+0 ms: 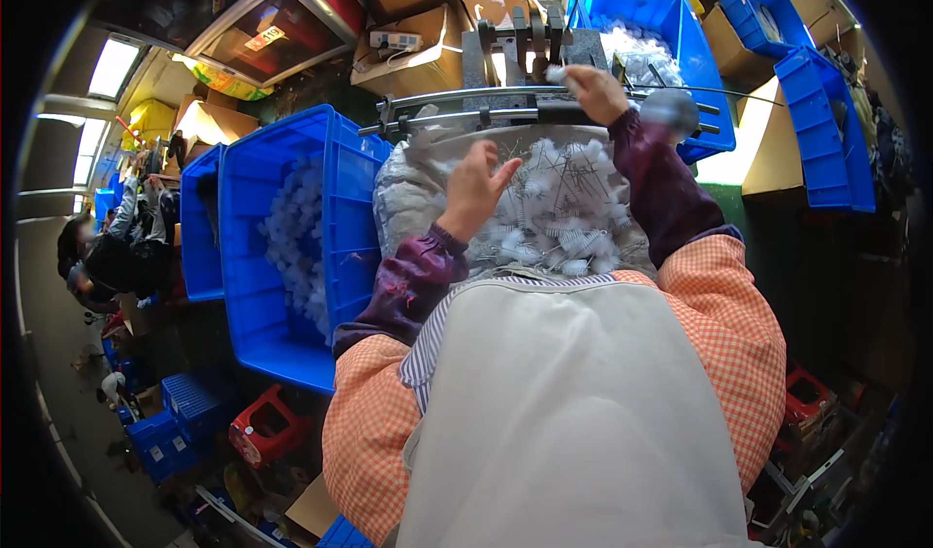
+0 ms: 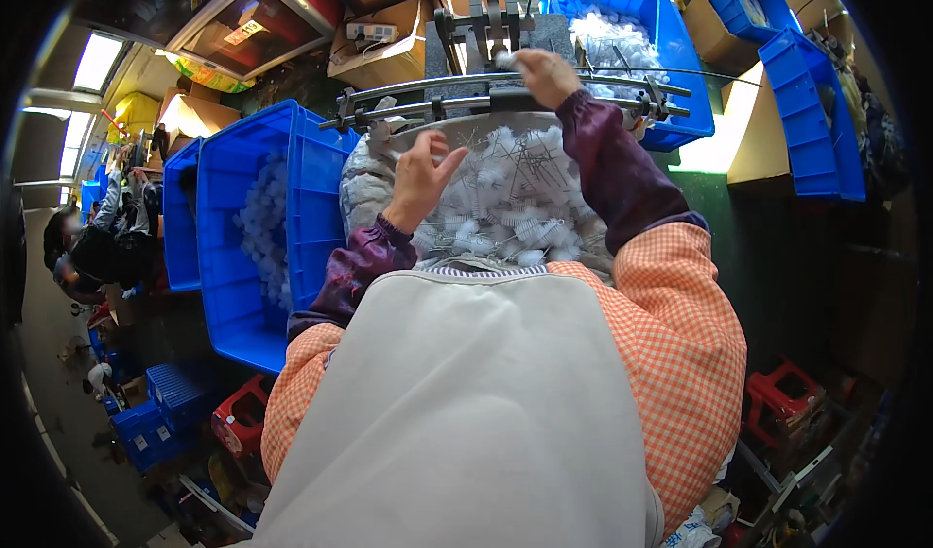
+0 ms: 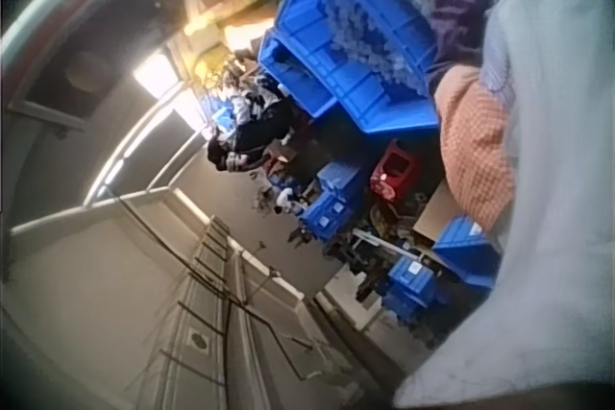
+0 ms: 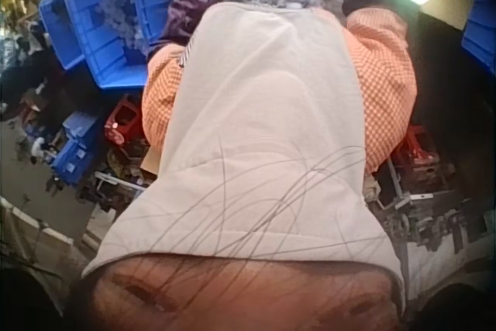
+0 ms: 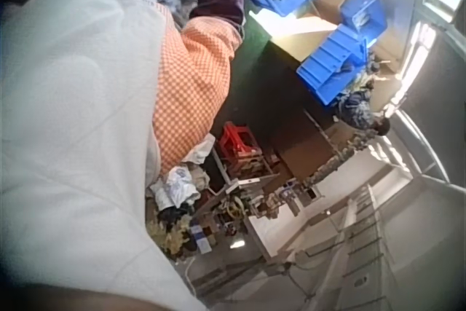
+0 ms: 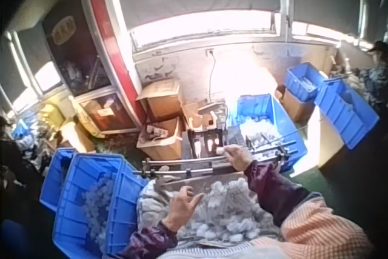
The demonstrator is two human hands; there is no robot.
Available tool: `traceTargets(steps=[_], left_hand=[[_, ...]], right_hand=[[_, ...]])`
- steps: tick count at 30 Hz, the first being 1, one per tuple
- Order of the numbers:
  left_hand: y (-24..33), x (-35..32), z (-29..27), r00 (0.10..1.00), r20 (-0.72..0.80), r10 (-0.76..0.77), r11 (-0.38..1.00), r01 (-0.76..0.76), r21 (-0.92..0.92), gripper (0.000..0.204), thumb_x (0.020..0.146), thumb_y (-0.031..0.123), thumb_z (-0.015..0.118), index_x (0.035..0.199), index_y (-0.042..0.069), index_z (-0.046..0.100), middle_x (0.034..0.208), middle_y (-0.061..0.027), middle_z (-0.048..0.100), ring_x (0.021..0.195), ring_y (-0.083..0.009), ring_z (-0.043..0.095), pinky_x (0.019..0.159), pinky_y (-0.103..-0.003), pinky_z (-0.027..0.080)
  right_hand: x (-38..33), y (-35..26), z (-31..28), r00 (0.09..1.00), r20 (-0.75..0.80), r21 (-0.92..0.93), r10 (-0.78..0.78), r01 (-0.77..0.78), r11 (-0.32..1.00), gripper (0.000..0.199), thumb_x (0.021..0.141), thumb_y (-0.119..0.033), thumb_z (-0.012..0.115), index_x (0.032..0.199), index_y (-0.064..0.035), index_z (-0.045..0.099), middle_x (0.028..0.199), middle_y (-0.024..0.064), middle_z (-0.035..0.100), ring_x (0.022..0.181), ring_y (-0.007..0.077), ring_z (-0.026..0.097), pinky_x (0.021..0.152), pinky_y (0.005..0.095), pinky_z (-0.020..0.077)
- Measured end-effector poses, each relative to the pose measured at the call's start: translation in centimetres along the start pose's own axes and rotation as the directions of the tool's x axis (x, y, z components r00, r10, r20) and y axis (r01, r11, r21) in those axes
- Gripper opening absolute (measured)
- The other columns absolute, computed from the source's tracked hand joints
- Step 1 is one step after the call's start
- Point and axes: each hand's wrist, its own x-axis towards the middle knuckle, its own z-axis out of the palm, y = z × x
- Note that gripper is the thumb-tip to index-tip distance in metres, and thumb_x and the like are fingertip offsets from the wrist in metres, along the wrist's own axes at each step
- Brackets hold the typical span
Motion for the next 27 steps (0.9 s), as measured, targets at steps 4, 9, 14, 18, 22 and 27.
traceTargets(steps=[4, 9, 14, 18, 22, 27], left_hand=[[-4.2, -2.5, 2.2, 0.973, 0.207, -0.107, 0.987, 0.079, 0.137, 0.041, 0.081, 0.043, 0.058, 0.087, 0.003, 0.064, 0.076, -0.0151, 0.065, 0.073, -0.0296, 0.064, 0.064, -0.037, 0.049], [-4.3, -2.3, 3.2, 0.975, 0.209, -0.071, 0.992, 0.090, -0.085, 0.034, 0.080, 0.035, 0.059, 0.084, 0.001, 0.064, 0.075, -0.0150, 0.065, 0.068, -0.0266, 0.064, 0.063, -0.034, 0.048], [-5.9, -2.3, 4.2, 0.954, 0.279, -0.109, 0.964, 0.170, -0.205, 0.034, 0.080, 0.031, 0.061, 0.077, -0.004, 0.062, 0.066, -0.0117, 0.062, 0.062, -0.0181, 0.060, 0.059, -0.031, 0.046], [-5.8, -2.1, 3.2, 0.908, 0.373, -0.193, 0.934, 0.286, -0.213, 0.036, 0.080, 0.030, 0.062, 0.076, -0.006, 0.060, 0.064, -0.0102, 0.060, 0.063, -0.0147, 0.060, 0.058, -0.031, 0.046], [-5.8, -2.6, 1.7, 0.844, 0.429, -0.323, 0.871, 0.442, -0.214, 0.034, 0.079, 0.031, 0.062, 0.081, -0.003, 0.060, 0.070, -0.0138, 0.062, 0.068, -0.0228, 0.062, 0.062, -0.034, 0.047], [-6.5, -2.8, -1.3, 0.973, 0.173, -0.152, 0.987, 0.142, 0.068, 0.031, 0.079, 0.033, 0.061, 0.084, 0.002, 0.062, 0.080, -0.0193, 0.063, 0.078, -0.0347, 0.061, 0.067, -0.038, 0.047]], right_hand=[[4.0, 4.9, 0.9, 0.955, -0.294, -0.414, 0.046, -0.170, 0.894, 0.023, 0.086, -0.025, 0.048, 0.102, -0.0131, 0.060, 0.101, 0.0050, 0.059, 0.098, 0.0280, 0.054, 0.082, 0.0404, 0.0425], [5.3, 4.9, 1.2, 0.961, -0.244, -0.528, 0.133, -0.247, 0.812, 0.022, 0.085, -0.027, 0.050, 0.103, -0.0167, 0.059, 0.105, 0.0013, 0.057, 0.106, 0.0237, 0.049, 0.086, 0.0421, 0.0369], [5.8, 6.1, 1.7, 0.968, -0.239, -0.504, 0.083, -0.196, 0.841, 0.022, 0.085, -0.026, 0.049, 0.103, -0.0176, 0.058, 0.105, 0.0010, 0.057, 0.105, 0.0239, 0.049, 0.087, 0.0406, 0.0339], [5.9, 6.5, 1.8, 0.965, -0.253, -0.473, 0.070, -0.186, 0.861, 0.022, 0.085, -0.026, 0.049, 0.102, -0.0169, 0.058, 0.104, 0.0017, 0.058, 0.104, 0.0237, 0.050, 0.087, 0.0401, 0.0332], [5.9, 5.8, 1.8, 0.967, -0.239, -0.547, 0.092, -0.212, 0.809, 0.019, 0.083, -0.024, 0.049, 0.098, -0.0152, 0.058, 0.103, 0.0034, 0.059, 0.104, 0.0238, 0.050, 0.087, 0.0406, 0.0341], [5.7, 6.0, 1.9, 0.968, -0.241, -0.552, 0.076, -0.201, 0.809, 0.021, 0.083, -0.025, 0.049, 0.100, -0.0155, 0.057, 0.103, 0.0030, 0.058, 0.104, 0.0235, 0.050, 0.085, 0.0394, 0.0333]])
